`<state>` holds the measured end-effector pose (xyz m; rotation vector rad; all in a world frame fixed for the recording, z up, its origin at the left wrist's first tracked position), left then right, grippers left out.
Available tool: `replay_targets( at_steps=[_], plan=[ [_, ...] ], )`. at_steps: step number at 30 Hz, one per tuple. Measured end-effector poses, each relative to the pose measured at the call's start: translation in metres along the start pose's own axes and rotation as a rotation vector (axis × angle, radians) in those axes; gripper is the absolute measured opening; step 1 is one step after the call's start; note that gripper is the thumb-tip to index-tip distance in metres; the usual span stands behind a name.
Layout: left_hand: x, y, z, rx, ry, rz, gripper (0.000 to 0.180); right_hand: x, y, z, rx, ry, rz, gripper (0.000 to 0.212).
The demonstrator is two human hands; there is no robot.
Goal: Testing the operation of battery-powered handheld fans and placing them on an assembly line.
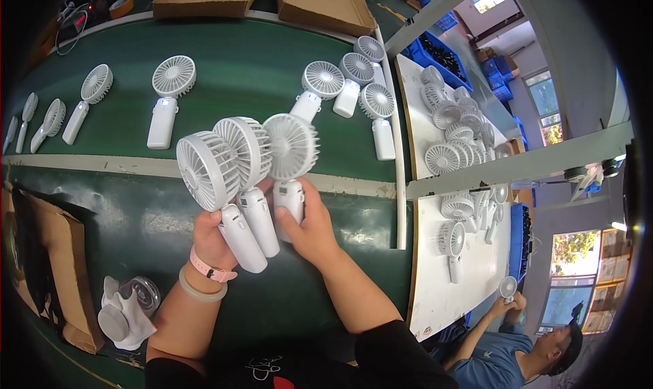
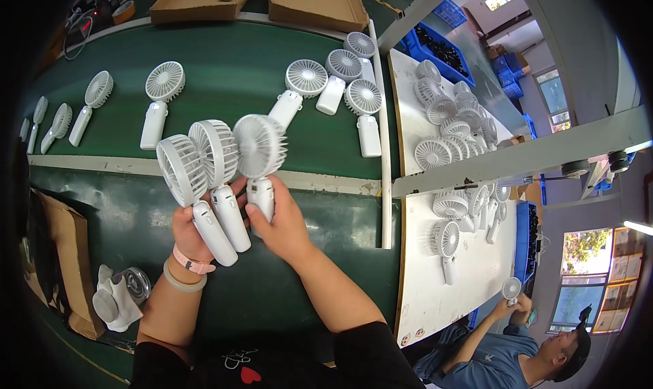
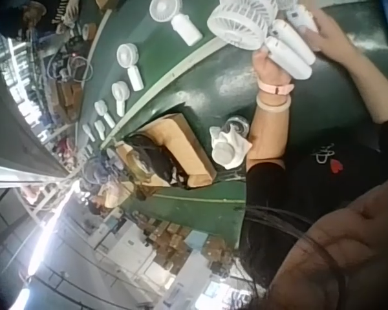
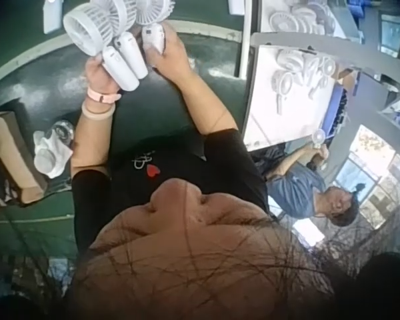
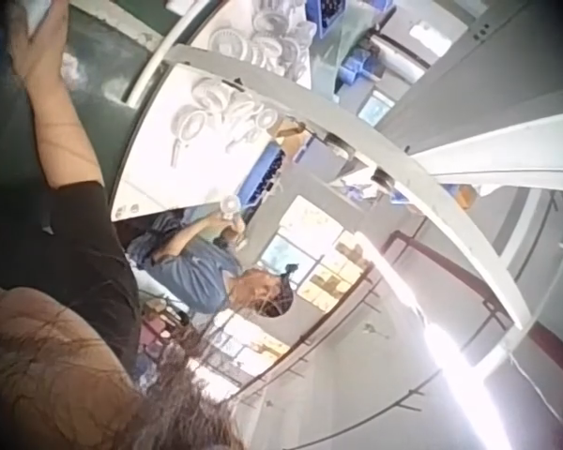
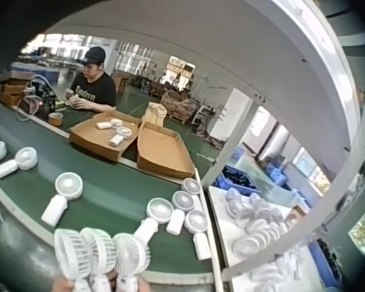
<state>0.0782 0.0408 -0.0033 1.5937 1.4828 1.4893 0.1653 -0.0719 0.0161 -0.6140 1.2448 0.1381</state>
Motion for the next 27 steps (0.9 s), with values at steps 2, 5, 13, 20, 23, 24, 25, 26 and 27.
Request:
replay_targets(
  at_steps=[2, 5, 13, 20, 23, 24, 25, 26, 27],
  plan=[
    [0.000, -0.007, -0.002, 0.041, 0.046, 0.032, 0.077, -0.018, -0.001, -0.002, 0.023, -0.165, -0.206, 0.044],
    [-0.003, -0.005, -0.006, 0.000, 0.001, 0.006, 0.073, -0.013, -0.001, -0.004, -0.115, -0.006, -0.242, 0.037],
    [-0.008, -0.004, -0.009, -0.077, 0.190, 0.350, 0.081, -0.019, 0.002, -0.006, -0.194, -0.200, 0.239, 0.069],
    [-0.017, 0.001, -0.014, -0.049, 0.084, 0.409, 0.070, -0.007, 0.019, -0.017, -0.298, 0.226, 0.341, 0.114],
    [-0.017, -0.003, -0.014, -0.074, 0.077, 0.364, 0.072, 0.008, 0.022, -0.019, -0.405, 0.185, 0.113, 0.122],
    [-0.017, 0.000, -0.014, -0.113, 0.076, 0.341, 0.072, 0.010, 0.023, -0.021, -0.453, 0.125, -0.071, 0.126],
    [-0.015, 0.005, -0.016, -0.121, 0.118, 0.318, 0.074, 0.008, 0.023, -0.024, -0.456, 0.124, -0.074, 0.126],
    [-0.013, 0.009, -0.017, -0.146, 0.110, 0.356, 0.076, 0.002, 0.026, -0.028, -0.424, 0.294, 0.182, 0.126],
    [-0.012, 0.011, -0.017, -0.171, 0.102, 0.393, 0.077, -0.002, 0.028, -0.032, -0.383, 0.461, 0.440, 0.127]
  ],
)
Point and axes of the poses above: each hand's wrist, its own z-axis towards the middle knuckle, its own y-axis out of the palm, x = y × z, the point moved 5 cm from there along z, towards the middle knuckle, and after that the axes turned 12 degrees about x, right-handed, at the moved point
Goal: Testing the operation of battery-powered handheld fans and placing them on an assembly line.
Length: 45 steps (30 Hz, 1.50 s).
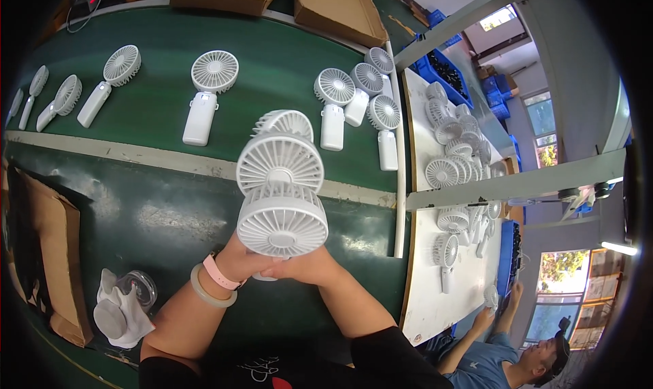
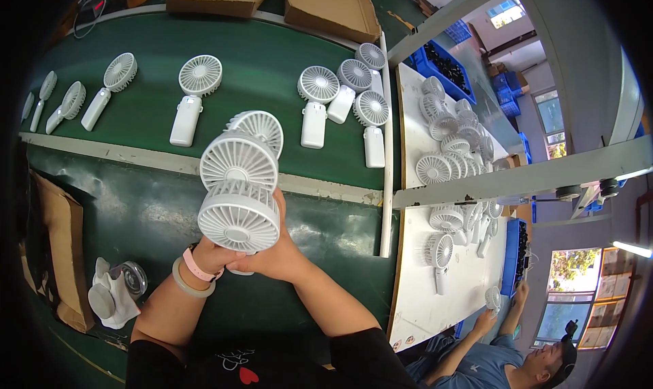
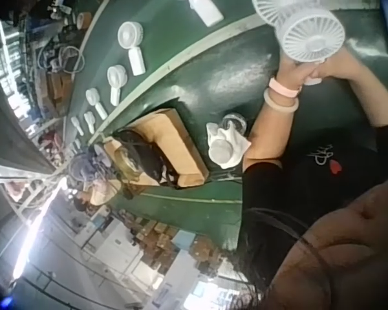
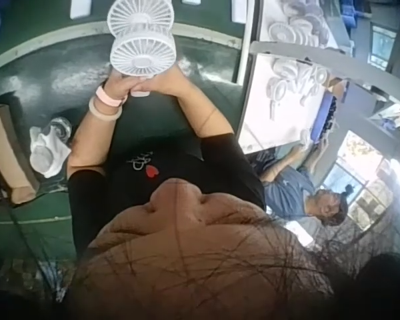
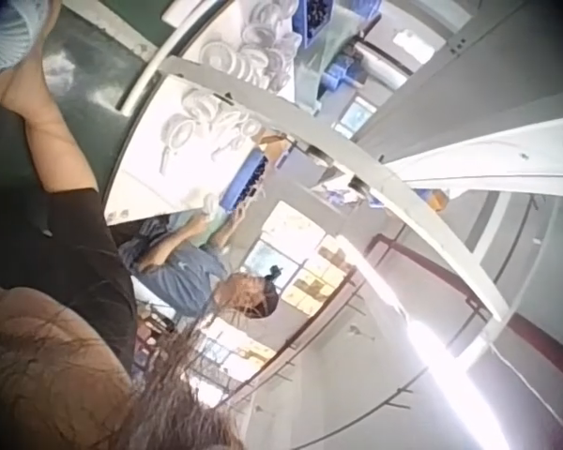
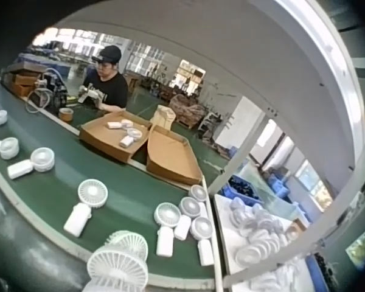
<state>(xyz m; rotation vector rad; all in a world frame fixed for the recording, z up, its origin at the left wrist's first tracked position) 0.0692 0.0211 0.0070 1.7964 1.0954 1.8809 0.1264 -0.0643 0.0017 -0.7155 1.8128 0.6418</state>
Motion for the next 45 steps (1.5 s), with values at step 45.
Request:
replay_targets(
  at_steps=[45],
  plan=[
    [0.006, 0.000, 0.015, -0.077, 0.080, -0.021, 0.038, -0.026, -0.030, 0.003, -0.040, 0.023, 0.992, 0.079]
  ],
)
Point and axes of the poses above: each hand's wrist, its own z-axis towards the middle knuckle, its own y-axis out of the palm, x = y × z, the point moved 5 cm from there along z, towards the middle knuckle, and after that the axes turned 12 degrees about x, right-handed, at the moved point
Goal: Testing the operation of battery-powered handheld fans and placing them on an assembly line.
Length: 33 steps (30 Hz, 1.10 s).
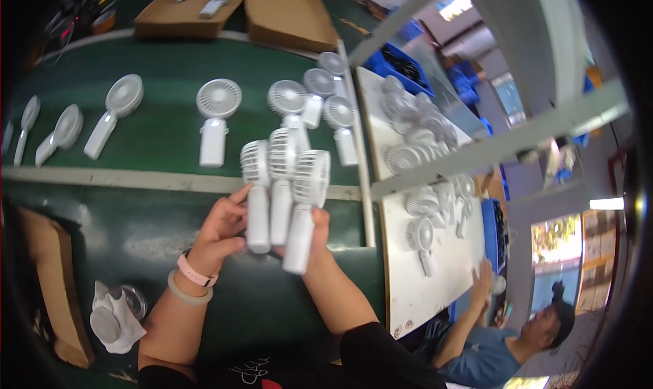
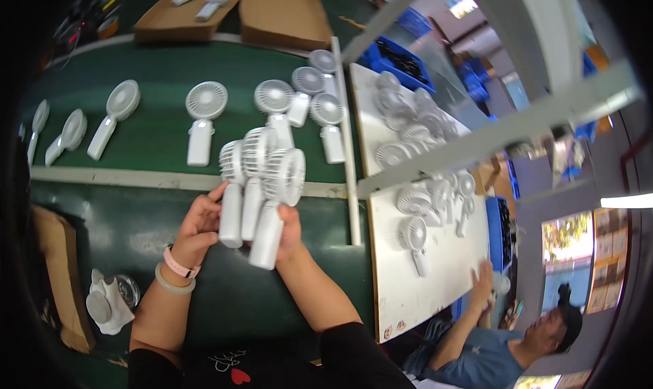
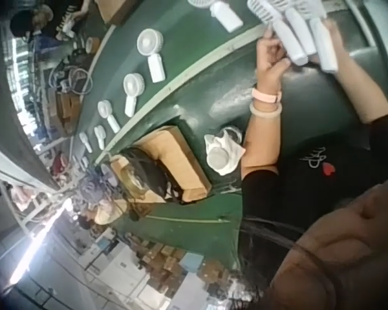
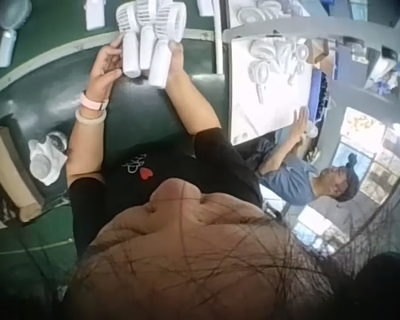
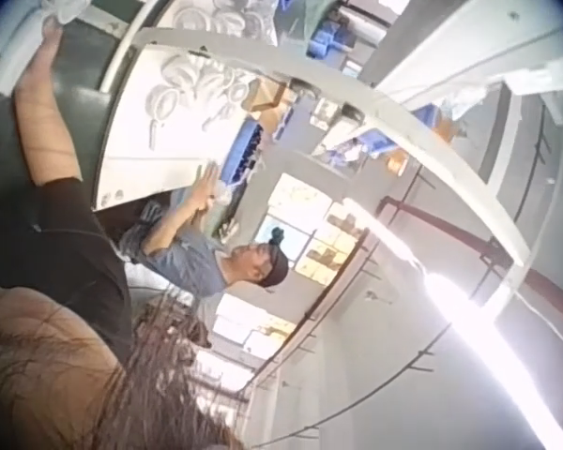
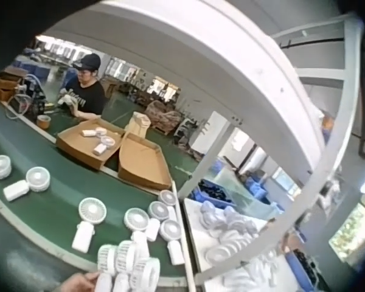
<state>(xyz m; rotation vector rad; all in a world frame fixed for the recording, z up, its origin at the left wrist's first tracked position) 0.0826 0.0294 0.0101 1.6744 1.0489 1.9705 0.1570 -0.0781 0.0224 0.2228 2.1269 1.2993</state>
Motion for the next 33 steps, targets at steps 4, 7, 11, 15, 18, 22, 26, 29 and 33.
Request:
replay_targets(
  at_steps=[4, 7, 11, 15, 18, 22, 26, 29, 33],
  plan=[
    [-0.010, 0.010, -0.004, -0.151, -0.162, 0.038, 0.030, -0.017, -0.016, -0.060, 0.092, -0.070, -0.237, 0.078],
    [-0.020, 0.016, -0.011, -0.233, -0.276, 0.234, 0.034, -0.040, -0.040, -0.125, 0.257, -0.142, -0.626, 0.079],
    [-0.020, 0.027, -0.014, -0.262, -0.223, 0.457, 0.042, -0.075, -0.054, -0.194, 0.381, -0.306, -0.962, 0.072],
    [-0.027, 0.038, -0.015, -0.299, -0.035, 0.686, 0.047, -0.117, -0.128, -0.254, 0.727, -0.507, -1.556, 0.082],
    [-0.017, 0.057, -0.028, -0.380, 0.204, 1.164, 0.050, -0.149, -0.113, -0.275, 1.071, -0.672, -1.815, 0.081],
    [-0.046, 0.086, -0.058, -0.510, 0.309, 1.659, 0.050, -0.204, -0.153, -0.287, 1.185, -0.741, -2.010, 0.076],
    [-0.071, 0.091, -0.101, -0.620, 0.310, 1.864, 0.055, -0.213, -0.113, -0.275, 1.482, -1.017, -2.279, 0.062],
    [-0.074, 0.098, -0.115, -0.686, 0.438, 1.949, 0.061, -0.195, -0.062, -0.233, 1.104, -1.379, -1.934, 0.044],
    [-0.069, 0.081, -0.100, -0.822, 0.504, 1.935, 0.057, -0.135, -0.027, -0.096, 0.455, -1.166, -1.458, 0.022]
  ],
)
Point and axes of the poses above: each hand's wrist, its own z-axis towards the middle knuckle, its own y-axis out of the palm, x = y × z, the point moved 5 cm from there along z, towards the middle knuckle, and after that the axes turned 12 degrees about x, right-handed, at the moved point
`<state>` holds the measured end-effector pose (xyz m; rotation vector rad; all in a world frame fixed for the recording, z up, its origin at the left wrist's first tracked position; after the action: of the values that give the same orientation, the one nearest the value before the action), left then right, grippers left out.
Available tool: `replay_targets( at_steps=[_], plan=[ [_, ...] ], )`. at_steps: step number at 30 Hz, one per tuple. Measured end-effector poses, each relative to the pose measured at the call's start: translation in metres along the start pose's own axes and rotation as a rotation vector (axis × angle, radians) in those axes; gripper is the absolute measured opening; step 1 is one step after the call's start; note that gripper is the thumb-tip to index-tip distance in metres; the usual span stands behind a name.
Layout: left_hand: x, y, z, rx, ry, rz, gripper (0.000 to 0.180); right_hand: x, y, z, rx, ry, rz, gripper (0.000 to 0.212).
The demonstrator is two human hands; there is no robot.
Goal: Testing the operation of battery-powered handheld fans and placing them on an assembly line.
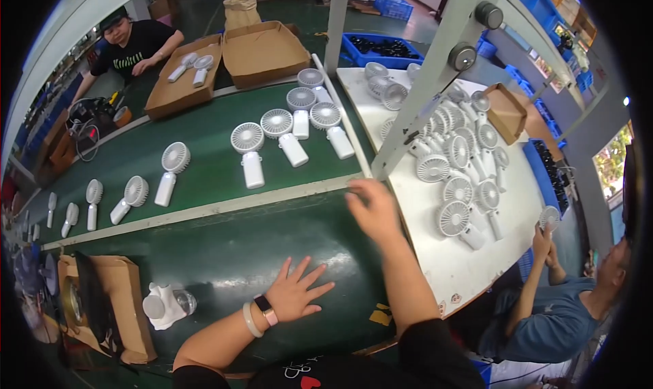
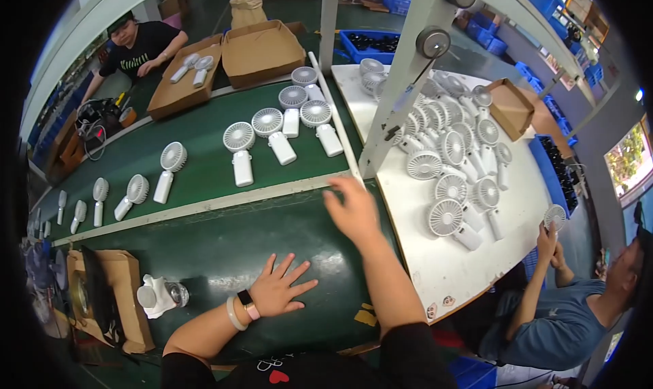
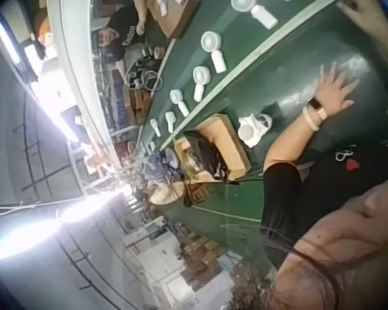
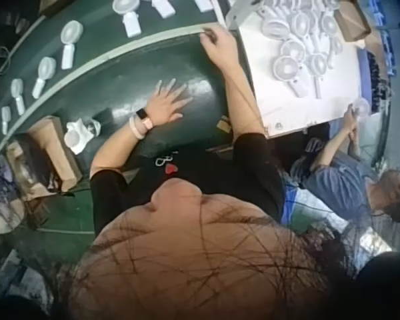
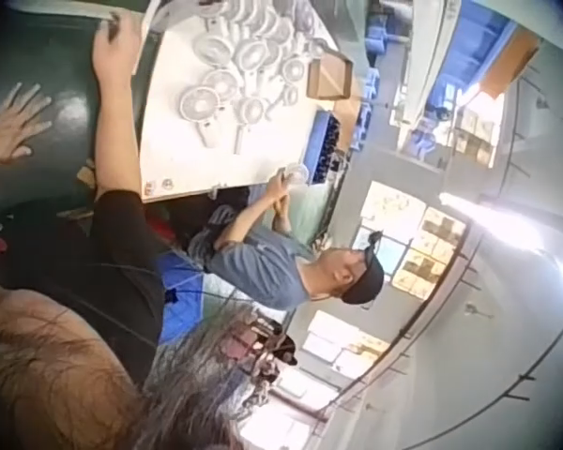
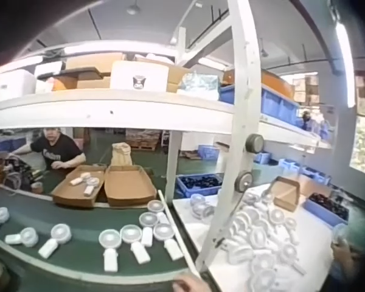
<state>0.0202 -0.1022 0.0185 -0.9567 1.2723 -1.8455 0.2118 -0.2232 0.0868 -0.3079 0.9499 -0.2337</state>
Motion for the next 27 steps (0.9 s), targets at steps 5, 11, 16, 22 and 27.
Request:
replay_targets(
  at_steps=[5, 11, 16, 22, 27],
  plan=[
    [-0.079, -0.018, 0.026, 0.026, -0.119, 0.123, 0.055, 0.068, 0.139, -0.018, -0.058, 0.527, 0.647, 0.012],
    [-0.202, -0.043, -0.026, 0.778, -0.910, 0.255, 0.036, 0.032, 0.143, -0.021, -0.312, 0.207, 0.332, 0.012],
    [-0.210, -0.038, 0.049, 0.916, -0.833, -0.026, 0.057, 0.032, 0.140, -0.020, -0.328, 0.226, 0.327, 0.014],
    [-0.202, -0.004, 0.105, 0.632, -0.724, 0.153, 0.036, 0.037, 0.143, -0.021, -0.285, 0.046, 0.263, 0.014],
    [-0.221, -0.010, 0.091, 0.604, -0.844, 0.074, 0.034, 0.038, 0.138, -0.023, -0.366, 0.153, 0.251, 0.014]
  ],
)
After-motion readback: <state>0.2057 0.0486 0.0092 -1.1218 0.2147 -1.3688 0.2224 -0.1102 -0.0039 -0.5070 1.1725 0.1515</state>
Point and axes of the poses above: each hand's wrist, its own z-axis towards the middle knuckle, its own y-axis out of the palm, x = y × z, the point moved 5 cm from there along z, towards the middle knuckle, and after that the axes turned 12 degrees about x, right-handed, at the moved point
